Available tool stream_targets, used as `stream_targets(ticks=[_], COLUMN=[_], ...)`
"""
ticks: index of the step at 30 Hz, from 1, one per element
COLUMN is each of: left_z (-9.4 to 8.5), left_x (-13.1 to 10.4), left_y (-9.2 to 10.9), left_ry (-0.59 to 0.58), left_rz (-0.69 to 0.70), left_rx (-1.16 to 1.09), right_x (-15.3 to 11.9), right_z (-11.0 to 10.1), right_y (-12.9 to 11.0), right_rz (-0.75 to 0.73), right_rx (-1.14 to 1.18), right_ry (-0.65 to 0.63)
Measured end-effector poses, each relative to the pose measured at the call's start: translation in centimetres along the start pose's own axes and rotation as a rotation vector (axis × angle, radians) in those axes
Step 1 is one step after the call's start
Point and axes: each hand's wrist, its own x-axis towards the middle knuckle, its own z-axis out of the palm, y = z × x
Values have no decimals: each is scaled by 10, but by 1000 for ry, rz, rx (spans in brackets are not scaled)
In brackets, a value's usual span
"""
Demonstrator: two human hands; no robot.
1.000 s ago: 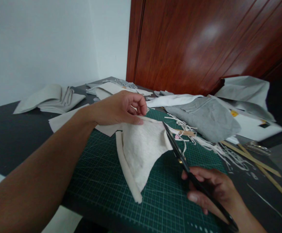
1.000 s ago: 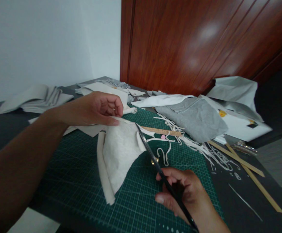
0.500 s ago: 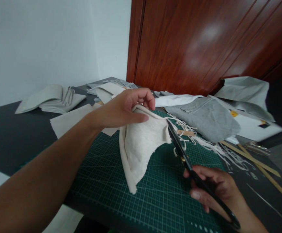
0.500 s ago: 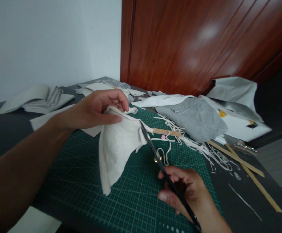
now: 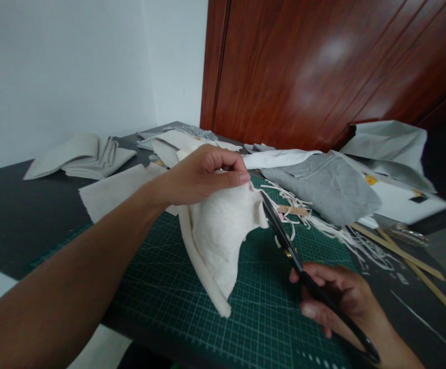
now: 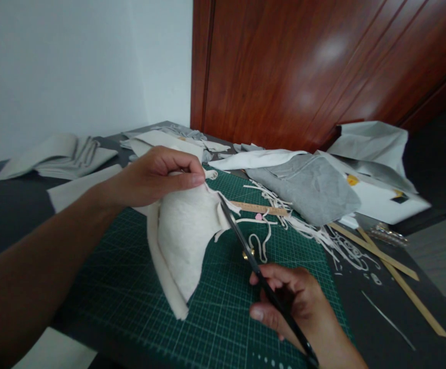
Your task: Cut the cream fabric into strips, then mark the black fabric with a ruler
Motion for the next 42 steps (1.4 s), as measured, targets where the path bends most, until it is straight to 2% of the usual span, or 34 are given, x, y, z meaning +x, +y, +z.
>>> stream_targets(ticks=[7, 11, 17, 22, 26, 32, 36, 42], left_z=[8, 12, 16, 19, 19, 15, 14, 18], left_x=[0, -1, 0, -1, -1, 0, 1, 2], left_y=[3, 5, 10, 11, 9, 11, 11, 10], left_ry=[29, 3, -27, 44, 40, 8, 0, 64], left_rz=[-161, -242, -349, -354, -371, -275, -193, -222], left_rx=[-230, -377, -572, -558, -544, -374, -244, -234], right_x=[4, 5, 5, 5, 7, 7, 6, 6], right_z=[-6, -11, -12, -11, -12, -13, -12, -13], right_y=[9, 19, 24, 24, 23, 20, 23, 21], right_rz=[-147, -226, -207, -221, -231, -238, -255, -248], right_rx=[-56, -72, -70, -66, -75, -66, -44, -74], right_ry=[-68, -98, -111, -99, -110, -121, -82, -97])
